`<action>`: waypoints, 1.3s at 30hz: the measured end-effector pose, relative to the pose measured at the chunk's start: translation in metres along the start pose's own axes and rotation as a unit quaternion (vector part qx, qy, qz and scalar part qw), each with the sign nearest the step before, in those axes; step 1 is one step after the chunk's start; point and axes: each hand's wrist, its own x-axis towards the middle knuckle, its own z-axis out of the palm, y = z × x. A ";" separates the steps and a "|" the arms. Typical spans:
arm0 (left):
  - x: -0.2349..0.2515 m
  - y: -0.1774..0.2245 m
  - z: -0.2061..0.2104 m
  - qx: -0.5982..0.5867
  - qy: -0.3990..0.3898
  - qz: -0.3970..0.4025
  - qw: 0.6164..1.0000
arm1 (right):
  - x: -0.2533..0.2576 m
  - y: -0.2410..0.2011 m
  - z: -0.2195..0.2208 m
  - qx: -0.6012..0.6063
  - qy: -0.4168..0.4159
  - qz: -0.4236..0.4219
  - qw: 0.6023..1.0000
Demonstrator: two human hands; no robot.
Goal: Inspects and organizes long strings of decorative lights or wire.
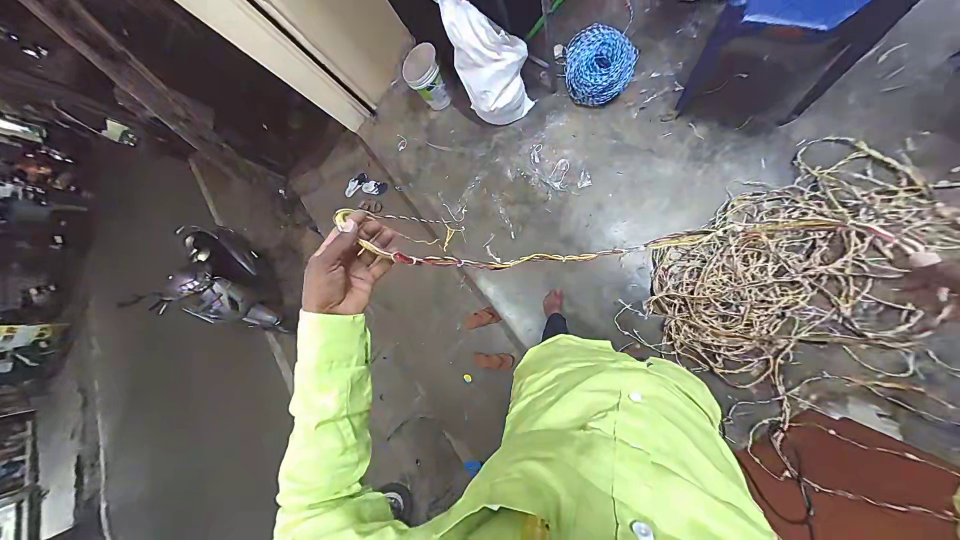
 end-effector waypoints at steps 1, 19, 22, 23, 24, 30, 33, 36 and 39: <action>-0.001 0.003 0.000 0.006 -0.004 0.007 1.000 | 0.005 0.012 -0.002 0.003 -0.020 -0.053 0.998; -0.045 0.056 0.034 -0.104 -0.151 0.076 0.980 | -0.008 -0.142 0.132 -0.197 -0.063 -0.080 0.975; -0.053 0.064 0.053 -0.127 -0.187 0.076 0.971 | -0.011 -0.201 0.261 -0.145 -0.289 -0.308 0.895; -0.055 0.064 0.057 -0.123 -0.183 0.076 0.972 | -0.010 -0.213 0.291 -0.151 -0.366 -0.335 0.855; -0.057 0.063 0.059 -0.119 -0.172 0.074 0.975 | -0.009 -0.220 0.311 -0.149 -0.427 -0.353 0.819; -0.021 0.040 -0.002 -0.117 0.059 0.117 0.984 | -0.014 -0.206 0.287 0.024 -0.398 -0.324 0.858; -0.001 -0.003 -0.047 -0.081 0.140 0.095 0.982 | -0.013 -0.224 0.263 0.096 -0.333 -0.343 0.873; 0.007 -0.049 -0.068 -0.024 0.212 0.008 0.977 | -0.015 -0.266 0.237 0.124 -0.294 -0.349 0.881; 0.006 -0.104 -0.073 0.289 0.204 -0.098 0.930 | -0.021 -0.305 0.209 0.087 -0.258 -0.394 0.878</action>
